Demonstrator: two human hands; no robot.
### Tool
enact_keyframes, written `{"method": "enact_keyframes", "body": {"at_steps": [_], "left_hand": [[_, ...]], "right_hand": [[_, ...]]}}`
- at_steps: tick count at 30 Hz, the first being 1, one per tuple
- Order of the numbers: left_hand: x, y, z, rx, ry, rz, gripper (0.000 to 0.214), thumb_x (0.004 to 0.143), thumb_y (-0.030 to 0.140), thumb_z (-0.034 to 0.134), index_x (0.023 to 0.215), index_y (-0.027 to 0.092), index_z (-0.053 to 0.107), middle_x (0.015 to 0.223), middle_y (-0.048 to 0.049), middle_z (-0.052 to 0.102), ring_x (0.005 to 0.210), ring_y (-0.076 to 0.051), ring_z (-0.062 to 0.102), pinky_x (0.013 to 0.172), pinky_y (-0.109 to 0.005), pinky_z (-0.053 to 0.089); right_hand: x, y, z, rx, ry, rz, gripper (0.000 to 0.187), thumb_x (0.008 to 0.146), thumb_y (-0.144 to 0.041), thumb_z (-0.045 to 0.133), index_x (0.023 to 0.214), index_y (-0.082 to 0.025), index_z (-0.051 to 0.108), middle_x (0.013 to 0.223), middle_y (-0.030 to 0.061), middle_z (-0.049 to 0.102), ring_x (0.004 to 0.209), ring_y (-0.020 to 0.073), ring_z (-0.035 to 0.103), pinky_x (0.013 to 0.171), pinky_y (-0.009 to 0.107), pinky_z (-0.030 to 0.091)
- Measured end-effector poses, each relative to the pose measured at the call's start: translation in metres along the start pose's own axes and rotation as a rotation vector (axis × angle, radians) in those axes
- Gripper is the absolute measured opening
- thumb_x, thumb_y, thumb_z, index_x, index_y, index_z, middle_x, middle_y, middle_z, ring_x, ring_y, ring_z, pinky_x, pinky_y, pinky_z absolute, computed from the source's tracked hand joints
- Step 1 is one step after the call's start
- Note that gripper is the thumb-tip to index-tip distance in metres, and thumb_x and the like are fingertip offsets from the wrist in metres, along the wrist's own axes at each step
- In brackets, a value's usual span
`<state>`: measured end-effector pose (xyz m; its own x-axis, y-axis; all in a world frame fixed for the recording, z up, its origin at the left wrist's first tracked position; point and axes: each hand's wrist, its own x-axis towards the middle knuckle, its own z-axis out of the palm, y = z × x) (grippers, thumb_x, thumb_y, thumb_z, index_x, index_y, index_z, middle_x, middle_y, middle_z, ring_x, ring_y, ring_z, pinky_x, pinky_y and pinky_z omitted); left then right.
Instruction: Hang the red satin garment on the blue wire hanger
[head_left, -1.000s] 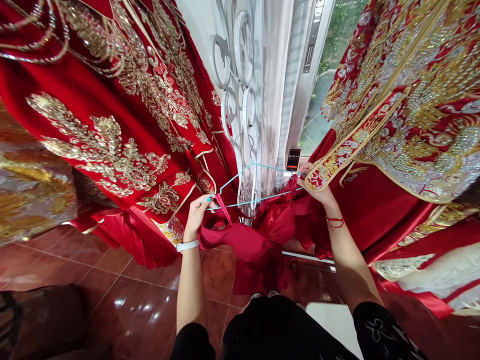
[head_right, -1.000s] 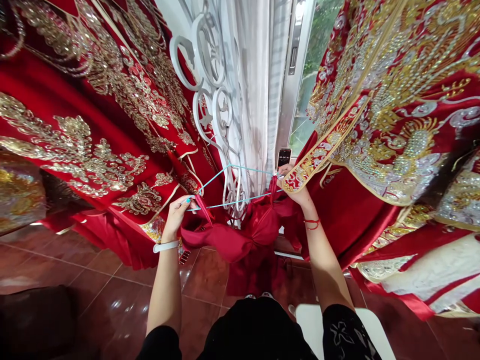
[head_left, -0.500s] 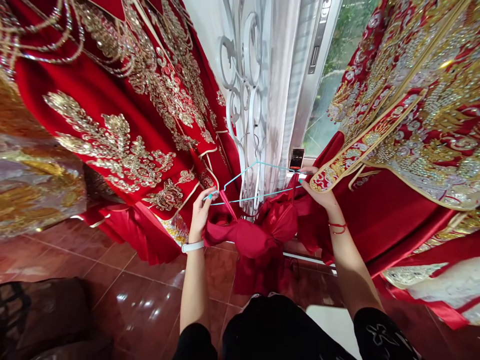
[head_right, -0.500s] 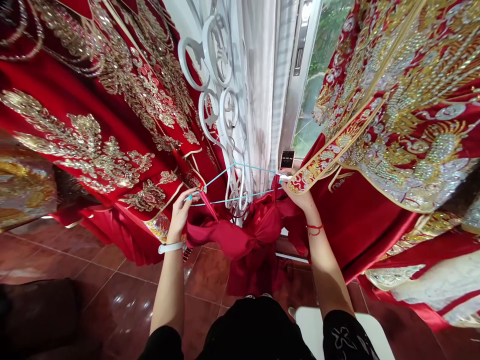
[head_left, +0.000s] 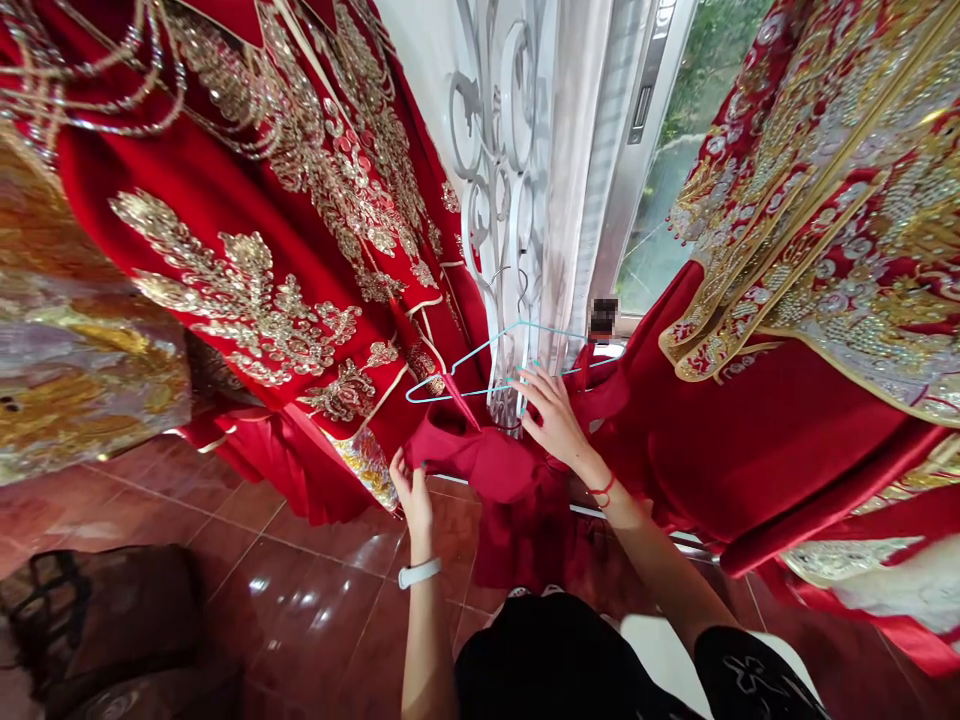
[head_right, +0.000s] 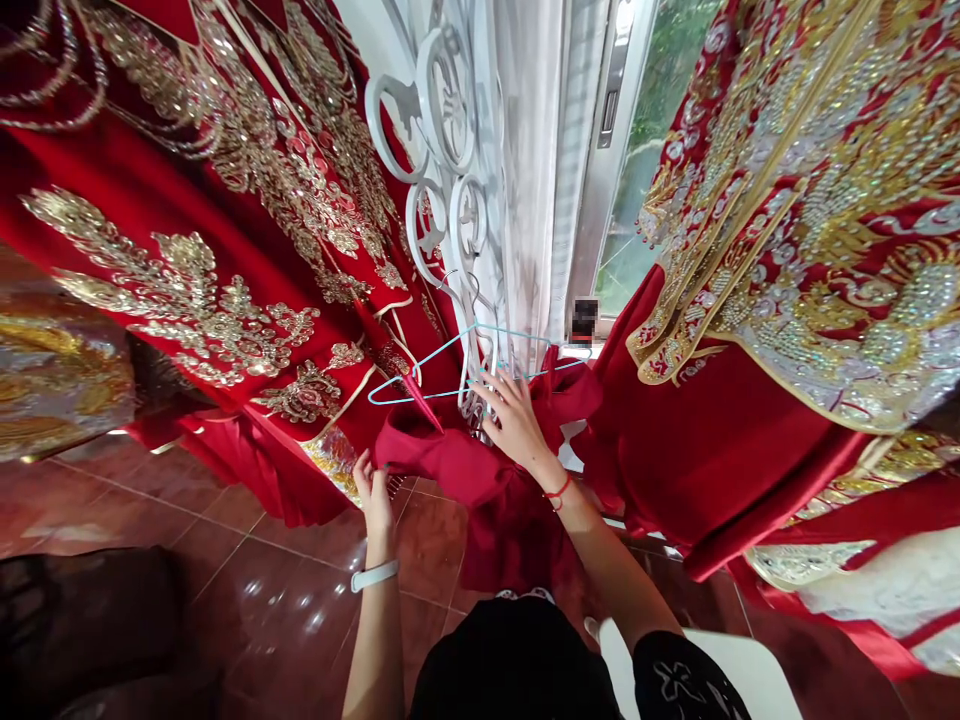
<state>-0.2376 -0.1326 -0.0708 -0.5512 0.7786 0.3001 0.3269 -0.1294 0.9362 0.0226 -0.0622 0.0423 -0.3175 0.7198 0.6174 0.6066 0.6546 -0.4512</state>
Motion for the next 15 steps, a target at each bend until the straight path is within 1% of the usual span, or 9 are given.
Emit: {"method": "enact_keyframes", "body": {"at_steps": [2,4,5,6,8,10,11,13,15], "left_hand": [[0.001,0.023,-0.002,0.050,0.069,0.050,0.071,0.092,0.041,0.058,0.155,0.026,0.029,0.159,-0.0168,0.037,0.147,-0.029,0.040,0.120,-0.048,0.034],[0.006,0.044,-0.004,0.143,0.068,0.151,0.074,0.086,0.044,0.068,0.152,0.025,0.038,0.167,-0.0147,0.027,0.156,-0.032,0.020,0.127,-0.052,0.020],[0.009,0.052,-0.005,0.177,0.035,0.196,0.073,0.085,0.045,0.070,0.149,0.025,0.044,0.167,-0.0134,0.027,0.158,-0.033,0.015,0.127,-0.054,0.015],[0.014,0.059,-0.006,0.190,-0.014,0.221,0.069,0.084,0.045,0.071,0.147,0.026,0.048,0.166,-0.0124,0.032,0.158,-0.033,0.014,0.128,-0.055,0.012],[0.024,0.069,-0.006,0.151,-0.147,0.218,0.064,0.085,0.045,0.071,0.144,0.027,0.054,0.159,-0.0117,0.045,0.155,-0.033,0.026,0.127,-0.056,0.016],[0.034,0.073,-0.005,0.071,-0.270,0.168,0.061,0.083,0.046,0.071,0.139,0.024,0.058,0.148,-0.0126,0.057,0.146,-0.032,0.044,0.124,-0.054,0.027],[0.038,0.075,-0.005,0.032,-0.303,0.139,0.061,0.082,0.048,0.072,0.136,0.022,0.061,0.143,-0.0134,0.062,0.138,-0.032,0.052,0.120,-0.051,0.034],[0.044,0.075,-0.003,-0.036,-0.312,0.084,0.062,0.077,0.050,0.075,0.128,0.017,0.066,0.130,-0.0143,0.070,0.121,-0.030,0.064,0.110,-0.047,0.047],[0.047,0.073,-0.002,-0.086,-0.286,0.024,0.058,0.073,0.052,0.077,0.117,0.014,0.070,0.113,-0.0122,0.076,0.103,-0.027,0.070,0.098,-0.043,0.054]], "right_hand": [[0.004,-0.007,0.009,0.000,-0.083,-0.013,0.068,0.088,-0.009,0.045,0.153,-0.029,0.046,0.153,0.0051,0.053,0.149,0.0268,0.039,0.127,0.061,0.013],[0.006,-0.009,0.014,0.022,-0.115,0.003,0.071,0.088,-0.007,0.043,0.156,-0.029,0.041,0.151,0.0058,0.055,0.144,0.0250,0.047,0.128,0.060,0.009],[0.006,-0.009,0.015,0.035,-0.118,0.015,0.072,0.088,-0.007,0.043,0.156,-0.029,0.041,0.150,0.0057,0.057,0.141,0.0241,0.050,0.128,0.059,0.009],[0.006,-0.009,0.016,0.046,-0.116,0.024,0.072,0.088,-0.006,0.043,0.155,-0.030,0.042,0.149,0.0052,0.058,0.139,0.0236,0.052,0.128,0.058,0.009],[0.006,-0.008,0.016,0.060,-0.113,0.027,0.071,0.087,-0.006,0.045,0.153,-0.031,0.045,0.147,0.0042,0.059,0.137,0.0233,0.054,0.128,0.058,0.013],[0.005,-0.007,0.016,0.062,-0.114,0.021,0.069,0.086,-0.006,0.045,0.150,-0.031,0.049,0.144,0.0043,0.062,0.134,0.0231,0.056,0.127,0.057,0.019],[0.004,-0.006,0.016,0.061,-0.111,0.019,0.067,0.086,-0.006,0.046,0.149,-0.031,0.051,0.143,0.0047,0.063,0.133,0.0232,0.057,0.126,0.056,0.022],[0.003,-0.005,0.018,0.058,-0.096,0.023,0.063,0.085,-0.006,0.046,0.143,-0.029,0.058,0.139,0.0060,0.065,0.130,0.0236,0.059,0.125,0.056,0.025],[0.000,-0.004,0.019,0.050,-0.075,0.028,0.059,0.085,-0.006,0.047,0.138,-0.028,0.063,0.137,0.0072,0.066,0.128,0.0245,0.060,0.124,0.059,0.025]]}}
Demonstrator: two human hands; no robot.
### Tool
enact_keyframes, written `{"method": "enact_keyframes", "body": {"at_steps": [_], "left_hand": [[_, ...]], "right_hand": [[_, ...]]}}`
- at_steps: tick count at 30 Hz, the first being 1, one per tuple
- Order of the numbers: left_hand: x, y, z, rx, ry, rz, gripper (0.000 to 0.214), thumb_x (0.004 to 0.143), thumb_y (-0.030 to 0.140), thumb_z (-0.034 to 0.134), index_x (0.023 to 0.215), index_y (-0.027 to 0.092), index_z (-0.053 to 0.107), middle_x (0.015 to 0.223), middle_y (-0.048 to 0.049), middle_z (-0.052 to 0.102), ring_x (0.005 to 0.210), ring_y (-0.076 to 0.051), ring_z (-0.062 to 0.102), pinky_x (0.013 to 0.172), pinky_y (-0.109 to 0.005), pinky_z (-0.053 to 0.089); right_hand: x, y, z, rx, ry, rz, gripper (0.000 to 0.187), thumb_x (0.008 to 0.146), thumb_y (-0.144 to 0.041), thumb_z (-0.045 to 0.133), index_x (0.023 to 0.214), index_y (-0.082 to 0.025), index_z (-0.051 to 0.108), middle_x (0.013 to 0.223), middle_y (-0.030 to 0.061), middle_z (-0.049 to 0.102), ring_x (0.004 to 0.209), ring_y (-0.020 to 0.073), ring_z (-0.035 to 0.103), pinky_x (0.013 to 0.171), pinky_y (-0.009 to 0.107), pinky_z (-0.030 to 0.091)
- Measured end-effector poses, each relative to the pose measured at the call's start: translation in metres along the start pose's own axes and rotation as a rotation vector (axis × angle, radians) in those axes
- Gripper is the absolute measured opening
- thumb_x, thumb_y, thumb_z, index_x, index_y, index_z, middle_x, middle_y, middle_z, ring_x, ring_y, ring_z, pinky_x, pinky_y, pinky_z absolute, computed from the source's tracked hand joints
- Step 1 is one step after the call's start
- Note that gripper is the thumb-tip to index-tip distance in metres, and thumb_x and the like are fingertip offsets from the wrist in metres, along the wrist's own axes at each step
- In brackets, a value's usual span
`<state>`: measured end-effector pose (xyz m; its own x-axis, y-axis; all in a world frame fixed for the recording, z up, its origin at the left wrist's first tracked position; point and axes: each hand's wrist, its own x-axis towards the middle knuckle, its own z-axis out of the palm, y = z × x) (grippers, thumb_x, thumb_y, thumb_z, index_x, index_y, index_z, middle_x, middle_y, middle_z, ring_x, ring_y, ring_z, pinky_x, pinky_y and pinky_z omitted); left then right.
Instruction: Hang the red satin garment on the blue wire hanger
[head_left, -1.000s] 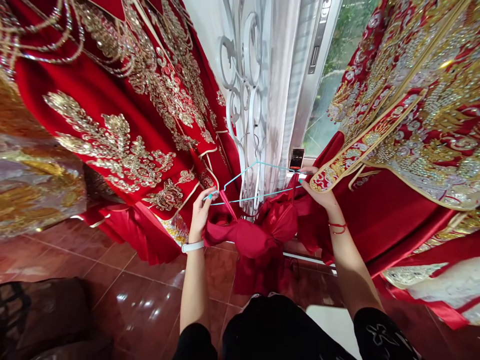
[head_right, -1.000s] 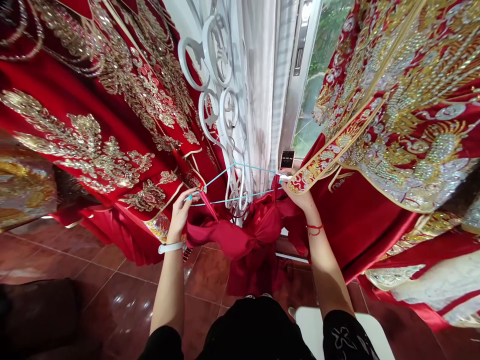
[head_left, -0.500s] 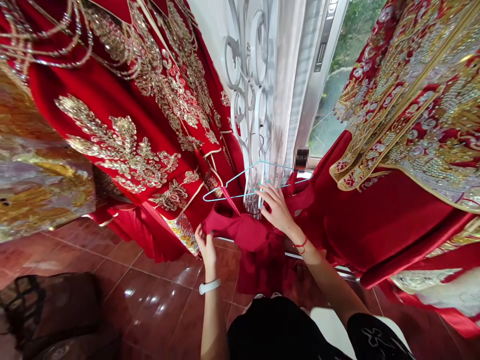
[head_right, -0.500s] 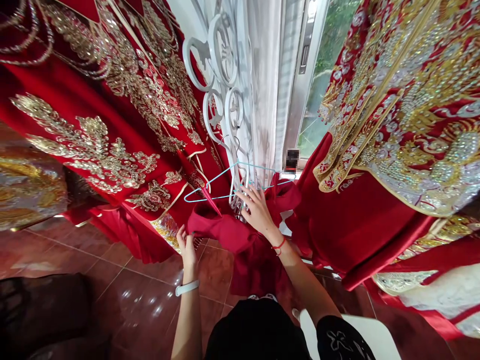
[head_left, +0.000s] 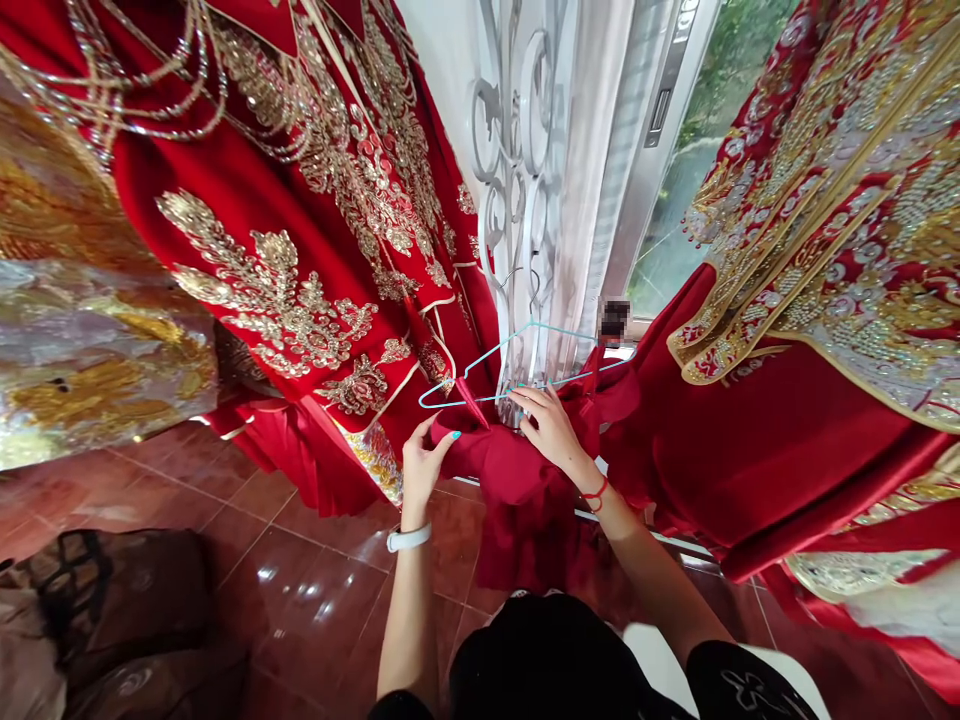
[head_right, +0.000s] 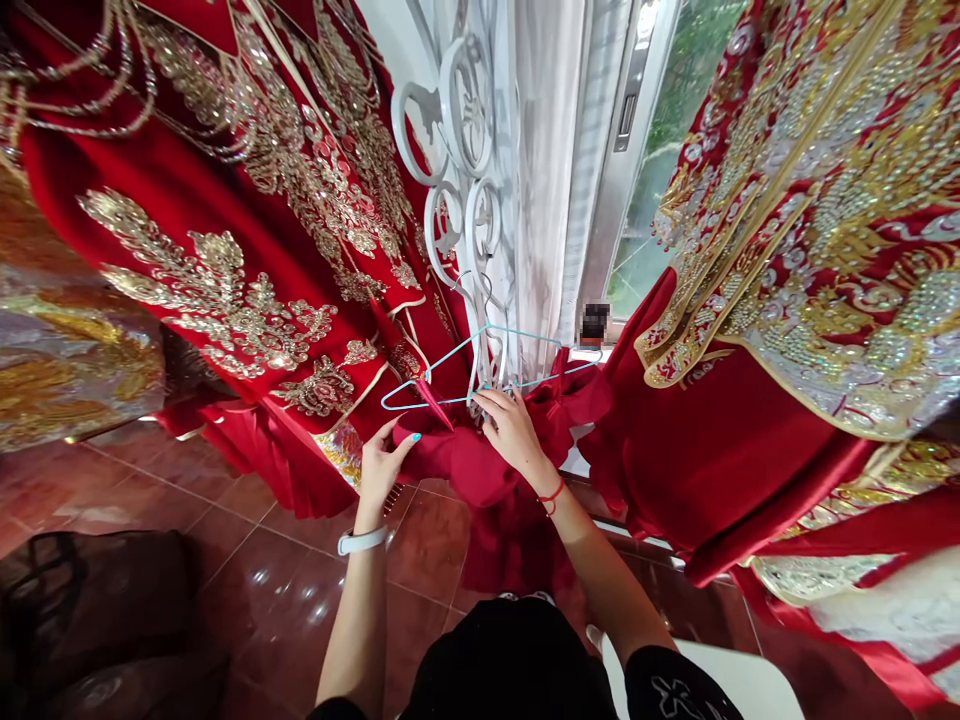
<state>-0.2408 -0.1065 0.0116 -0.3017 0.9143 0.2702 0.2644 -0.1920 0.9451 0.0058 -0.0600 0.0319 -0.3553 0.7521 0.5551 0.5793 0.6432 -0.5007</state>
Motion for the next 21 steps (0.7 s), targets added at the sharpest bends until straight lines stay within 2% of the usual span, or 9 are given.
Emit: {"method": "enact_keyframes", "body": {"at_steps": [5,9,12,18,21], "left_hand": [[0.007,-0.006,-0.013,-0.047,0.084,-0.041,0.040,0.074,0.052,0.074,0.091,0.017,0.069,0.084,-0.0041,0.074,0.077,-0.020,0.066,0.079,-0.036,0.056],[0.021,0.001,-0.032,0.006,0.090,0.013,0.036,0.073,0.053,0.074,0.085,0.020,0.067,0.080,-0.0030,0.069,0.075,-0.021,0.062,0.078,-0.036,0.054],[0.032,0.015,-0.041,0.101,0.053,0.116,0.035,0.074,0.054,0.073,0.084,0.021,0.067,0.084,-0.0038,0.067,0.080,-0.022,0.061,0.084,-0.037,0.051],[0.046,0.044,-0.036,0.230,-0.017,0.292,0.033,0.080,0.054,0.069,0.075,0.022,0.062,0.082,-0.0026,0.056,0.081,-0.022,0.055,0.083,-0.034,0.048],[0.052,0.059,-0.030,0.264,-0.097,0.346,0.032,0.083,0.052,0.067,0.077,0.021,0.063,0.087,-0.0035,0.056,0.082,-0.021,0.055,0.082,-0.033,0.049]], "right_hand": [[-0.003,0.001,0.002,-0.006,0.023,0.006,0.054,0.086,-0.006,0.046,0.130,-0.027,0.069,0.134,0.0077,0.068,0.125,0.0253,0.062,0.123,0.062,0.027],[-0.003,0.000,0.000,0.016,0.041,0.011,0.052,0.087,-0.007,0.045,0.126,-0.029,0.071,0.130,0.0057,0.070,0.121,0.0241,0.063,0.123,0.061,0.028],[-0.004,-0.002,0.000,0.023,0.043,0.008,0.051,0.088,-0.008,0.045,0.126,-0.029,0.071,0.130,0.0054,0.069,0.121,0.0239,0.063,0.122,0.059,0.028],[-0.006,-0.005,0.003,0.026,0.039,0.011,0.052,0.087,-0.007,0.044,0.127,-0.027,0.070,0.132,0.0070,0.068,0.124,0.0243,0.062,0.122,0.059,0.028],[-0.006,-0.006,0.005,0.031,0.040,0.008,0.051,0.087,-0.006,0.043,0.126,-0.026,0.070,0.131,0.0072,0.069,0.124,0.0241,0.062,0.122,0.058,0.029]]}}
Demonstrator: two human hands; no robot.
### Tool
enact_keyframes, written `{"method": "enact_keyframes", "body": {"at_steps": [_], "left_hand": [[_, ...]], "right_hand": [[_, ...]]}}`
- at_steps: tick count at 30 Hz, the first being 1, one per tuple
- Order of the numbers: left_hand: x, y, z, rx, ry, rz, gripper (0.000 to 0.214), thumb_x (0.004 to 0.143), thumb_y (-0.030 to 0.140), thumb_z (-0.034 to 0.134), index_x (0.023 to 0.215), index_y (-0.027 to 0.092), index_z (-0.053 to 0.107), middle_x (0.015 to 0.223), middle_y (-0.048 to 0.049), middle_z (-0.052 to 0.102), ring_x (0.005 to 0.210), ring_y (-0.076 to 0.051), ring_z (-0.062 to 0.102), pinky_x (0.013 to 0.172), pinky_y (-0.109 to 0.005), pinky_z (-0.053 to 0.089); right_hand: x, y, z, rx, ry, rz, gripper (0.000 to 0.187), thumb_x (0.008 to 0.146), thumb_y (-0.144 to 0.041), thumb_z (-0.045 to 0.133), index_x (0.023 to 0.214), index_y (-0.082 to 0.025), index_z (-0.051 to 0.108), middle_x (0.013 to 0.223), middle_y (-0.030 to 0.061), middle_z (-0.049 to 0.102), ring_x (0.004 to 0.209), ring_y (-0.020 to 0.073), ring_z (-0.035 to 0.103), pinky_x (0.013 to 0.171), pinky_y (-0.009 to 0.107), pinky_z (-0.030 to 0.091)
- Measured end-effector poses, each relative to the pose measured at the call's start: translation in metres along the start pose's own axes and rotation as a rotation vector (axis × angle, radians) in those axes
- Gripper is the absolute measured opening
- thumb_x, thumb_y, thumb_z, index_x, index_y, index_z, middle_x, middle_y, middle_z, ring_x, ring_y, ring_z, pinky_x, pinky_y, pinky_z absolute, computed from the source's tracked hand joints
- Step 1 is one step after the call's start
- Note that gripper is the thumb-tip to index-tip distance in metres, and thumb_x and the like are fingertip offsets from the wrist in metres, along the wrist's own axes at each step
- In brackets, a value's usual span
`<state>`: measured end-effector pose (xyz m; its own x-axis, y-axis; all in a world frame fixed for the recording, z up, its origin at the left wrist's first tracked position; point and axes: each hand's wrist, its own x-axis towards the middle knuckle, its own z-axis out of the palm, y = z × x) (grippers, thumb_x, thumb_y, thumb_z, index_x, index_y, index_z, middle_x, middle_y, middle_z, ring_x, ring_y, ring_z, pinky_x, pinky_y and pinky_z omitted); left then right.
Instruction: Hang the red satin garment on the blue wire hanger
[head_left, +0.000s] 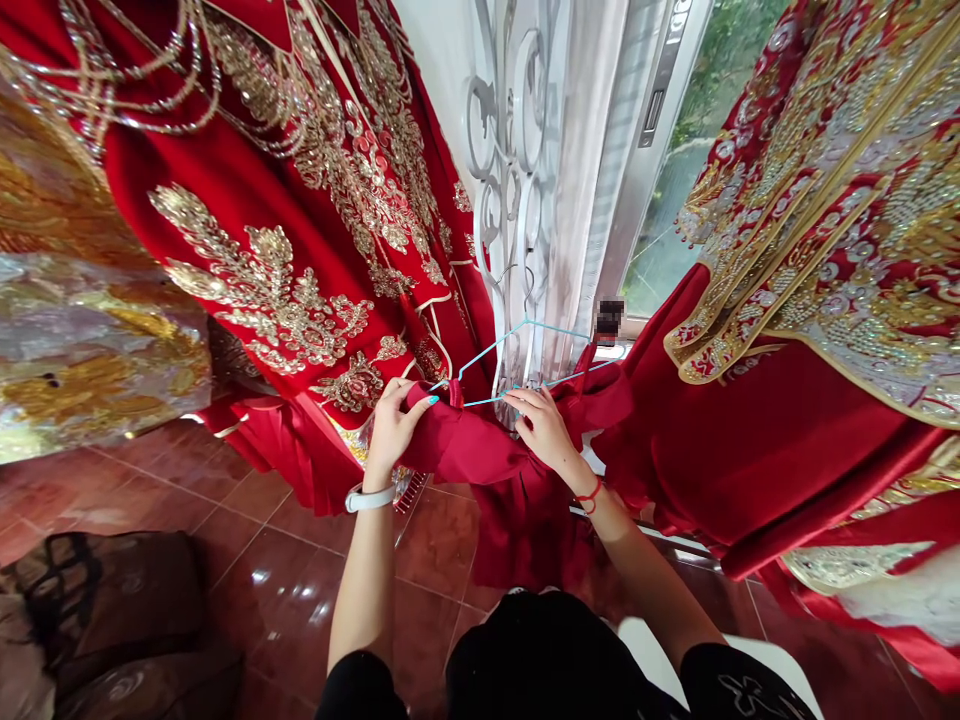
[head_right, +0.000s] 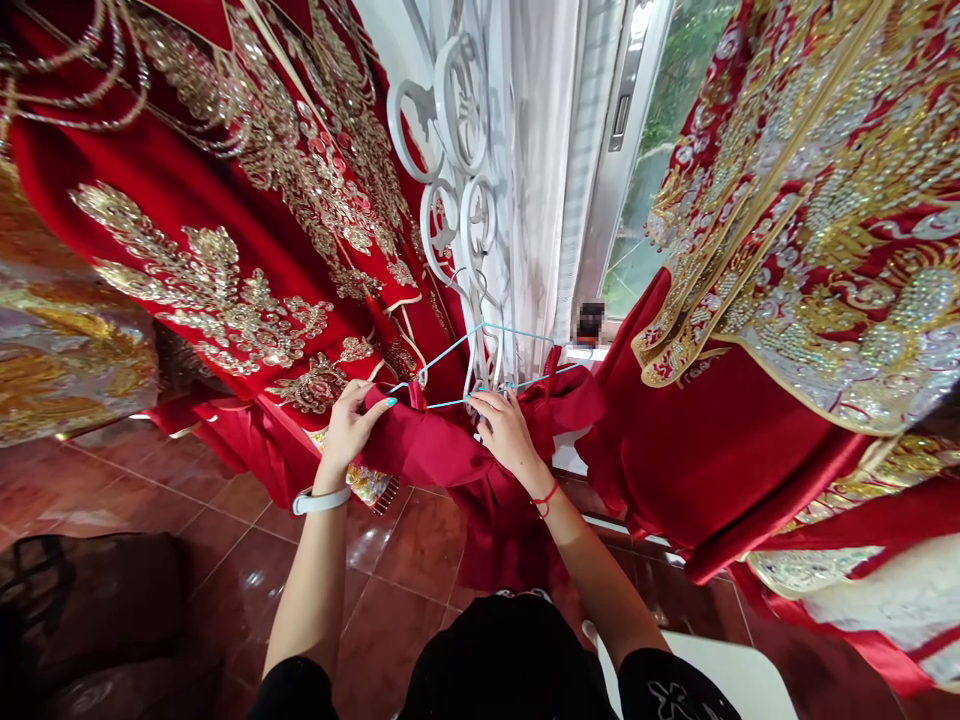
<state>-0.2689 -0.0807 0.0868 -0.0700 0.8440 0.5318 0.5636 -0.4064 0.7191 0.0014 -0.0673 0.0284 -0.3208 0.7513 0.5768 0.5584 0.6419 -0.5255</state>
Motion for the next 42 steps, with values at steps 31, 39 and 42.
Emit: {"method": "enact_keyframes", "body": {"at_steps": [31,39,42], "left_hand": [[0.019,0.006,0.055,0.359,-0.009,0.100,0.038,0.089,0.056,0.058,0.098,0.020,0.067,0.095,-0.0114,0.072,0.095,-0.031,0.066,0.080,-0.033,0.049],[0.031,-0.007,0.055,0.298,-0.016,0.159,0.034,0.088,0.054,0.061,0.093,0.021,0.069,0.091,-0.0093,0.073,0.089,-0.028,0.066,0.077,-0.032,0.046],[0.034,-0.008,0.054,0.321,-0.028,0.163,0.032,0.087,0.054,0.062,0.089,0.022,0.068,0.079,-0.0061,0.070,0.078,-0.026,0.065,0.071,-0.030,0.043]], "right_hand": [[0.000,0.006,-0.033,0.077,0.228,0.049,0.048,0.086,-0.015,0.051,0.131,-0.027,0.063,0.128,0.0088,0.064,0.118,0.0250,0.060,0.106,0.045,0.049],[-0.010,0.127,-0.106,-0.050,0.583,0.548,0.037,0.074,-0.033,0.065,0.107,-0.017,0.071,0.098,0.0096,0.070,0.084,0.0224,0.063,0.084,0.041,0.055],[-0.005,0.140,-0.116,-0.091,0.454,0.529,0.029,0.076,-0.028,0.059,0.097,-0.015,0.075,0.091,0.0100,0.075,0.082,0.0229,0.066,0.087,0.041,0.054]]}}
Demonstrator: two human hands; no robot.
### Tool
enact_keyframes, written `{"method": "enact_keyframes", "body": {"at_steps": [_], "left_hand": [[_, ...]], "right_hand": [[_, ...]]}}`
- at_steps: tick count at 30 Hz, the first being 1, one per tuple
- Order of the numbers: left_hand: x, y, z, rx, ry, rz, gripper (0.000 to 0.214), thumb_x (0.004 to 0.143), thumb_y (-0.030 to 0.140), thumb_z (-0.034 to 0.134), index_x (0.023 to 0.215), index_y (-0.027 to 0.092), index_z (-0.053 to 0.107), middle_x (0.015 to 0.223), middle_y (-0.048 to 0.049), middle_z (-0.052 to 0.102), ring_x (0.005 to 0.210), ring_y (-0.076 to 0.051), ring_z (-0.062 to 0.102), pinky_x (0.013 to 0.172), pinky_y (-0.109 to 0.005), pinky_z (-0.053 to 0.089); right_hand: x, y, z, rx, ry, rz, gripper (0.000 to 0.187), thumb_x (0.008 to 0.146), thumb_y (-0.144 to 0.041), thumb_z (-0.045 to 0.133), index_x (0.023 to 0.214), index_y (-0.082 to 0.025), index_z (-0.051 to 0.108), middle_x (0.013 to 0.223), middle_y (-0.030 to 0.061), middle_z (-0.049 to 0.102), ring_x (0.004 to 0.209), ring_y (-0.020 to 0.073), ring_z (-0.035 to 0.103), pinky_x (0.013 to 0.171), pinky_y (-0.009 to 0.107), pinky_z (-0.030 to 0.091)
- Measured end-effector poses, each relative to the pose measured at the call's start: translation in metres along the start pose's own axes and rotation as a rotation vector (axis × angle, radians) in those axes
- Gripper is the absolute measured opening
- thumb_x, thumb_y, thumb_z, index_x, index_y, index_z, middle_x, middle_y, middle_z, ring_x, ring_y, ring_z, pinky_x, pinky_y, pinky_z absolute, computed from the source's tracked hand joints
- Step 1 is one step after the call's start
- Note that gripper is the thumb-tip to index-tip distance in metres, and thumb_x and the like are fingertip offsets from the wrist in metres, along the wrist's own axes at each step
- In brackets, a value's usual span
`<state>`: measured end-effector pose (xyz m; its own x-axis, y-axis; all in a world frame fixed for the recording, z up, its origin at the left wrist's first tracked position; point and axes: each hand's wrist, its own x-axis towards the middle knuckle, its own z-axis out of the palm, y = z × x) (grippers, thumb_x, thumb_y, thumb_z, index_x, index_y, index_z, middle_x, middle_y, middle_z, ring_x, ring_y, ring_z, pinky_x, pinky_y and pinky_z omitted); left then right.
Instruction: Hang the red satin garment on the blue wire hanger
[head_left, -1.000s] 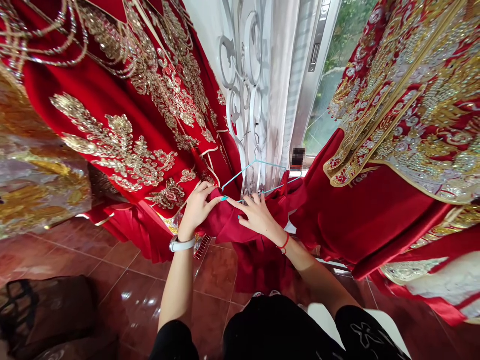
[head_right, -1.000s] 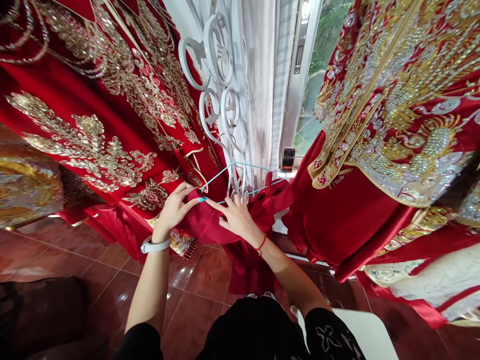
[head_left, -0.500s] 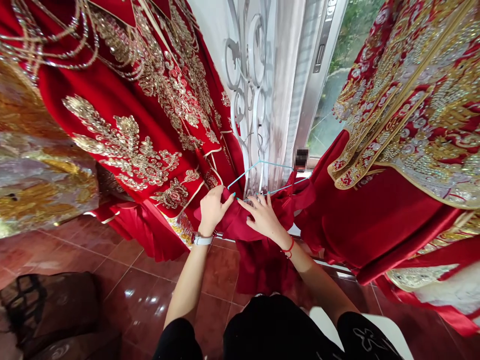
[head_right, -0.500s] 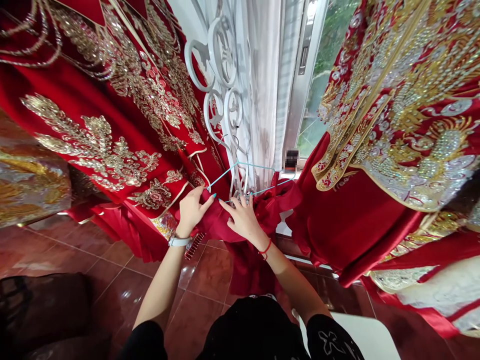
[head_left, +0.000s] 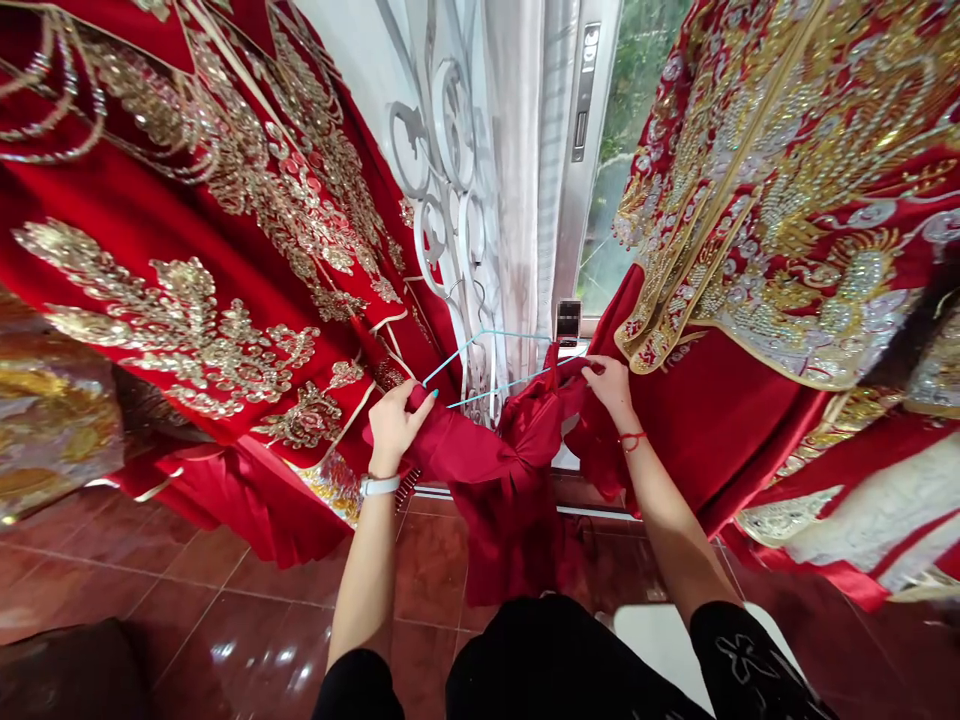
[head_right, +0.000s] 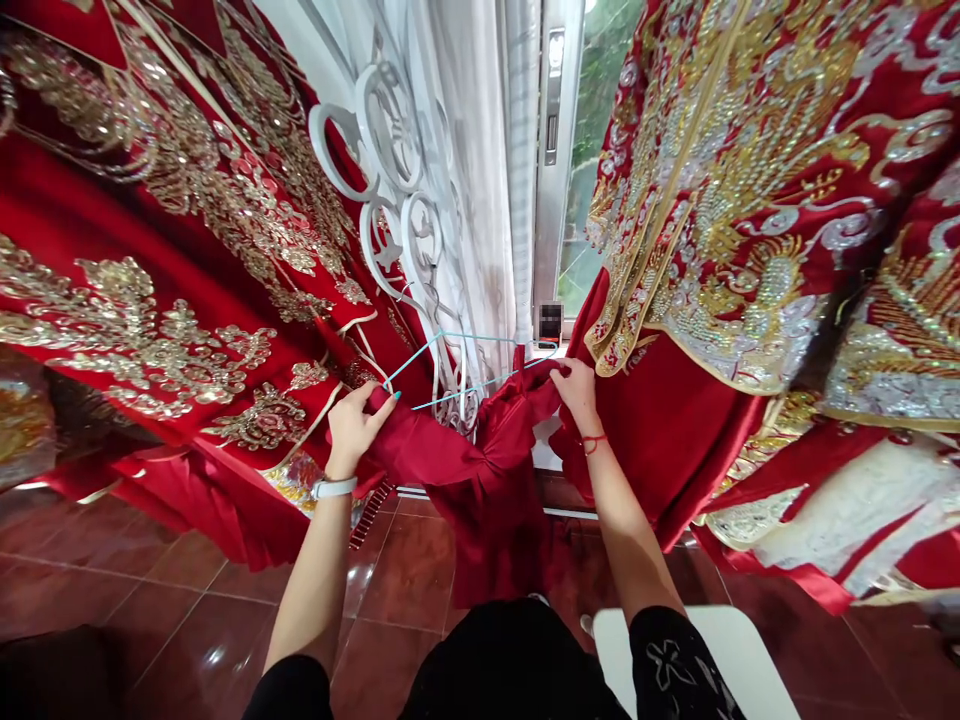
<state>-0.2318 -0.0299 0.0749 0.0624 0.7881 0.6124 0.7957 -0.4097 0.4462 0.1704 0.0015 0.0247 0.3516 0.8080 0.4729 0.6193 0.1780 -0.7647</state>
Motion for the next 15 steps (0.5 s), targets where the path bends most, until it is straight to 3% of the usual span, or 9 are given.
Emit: {"method": "enact_keyframes", "body": {"at_steps": [7,15], "left_hand": [[0.001,0.005,0.000,0.037,0.004,0.002,0.031,0.087,0.052,0.062,0.085,0.022,0.067,0.064,-0.0015,0.062,0.062,-0.020,0.058,0.061,-0.027,0.034],[-0.003,0.014,0.004,0.131,-0.071,-0.067,0.031,0.092,0.049,0.058,0.089,0.019,0.067,0.068,-0.0028,0.065,0.067,-0.019,0.061,0.064,-0.026,0.038]], "right_hand": [[0.039,-0.017,-0.016,-0.159,0.124,-0.137,0.033,0.079,-0.021,0.050,0.091,-0.012,0.080,0.089,0.0146,0.075,0.078,0.0255,0.065,0.086,0.042,0.052],[0.055,-0.064,-0.020,-0.263,0.000,-0.317,0.034,0.084,-0.016,0.048,0.095,-0.016,0.080,0.093,0.0104,0.071,0.084,0.0239,0.065,0.085,0.037,0.051]]}}
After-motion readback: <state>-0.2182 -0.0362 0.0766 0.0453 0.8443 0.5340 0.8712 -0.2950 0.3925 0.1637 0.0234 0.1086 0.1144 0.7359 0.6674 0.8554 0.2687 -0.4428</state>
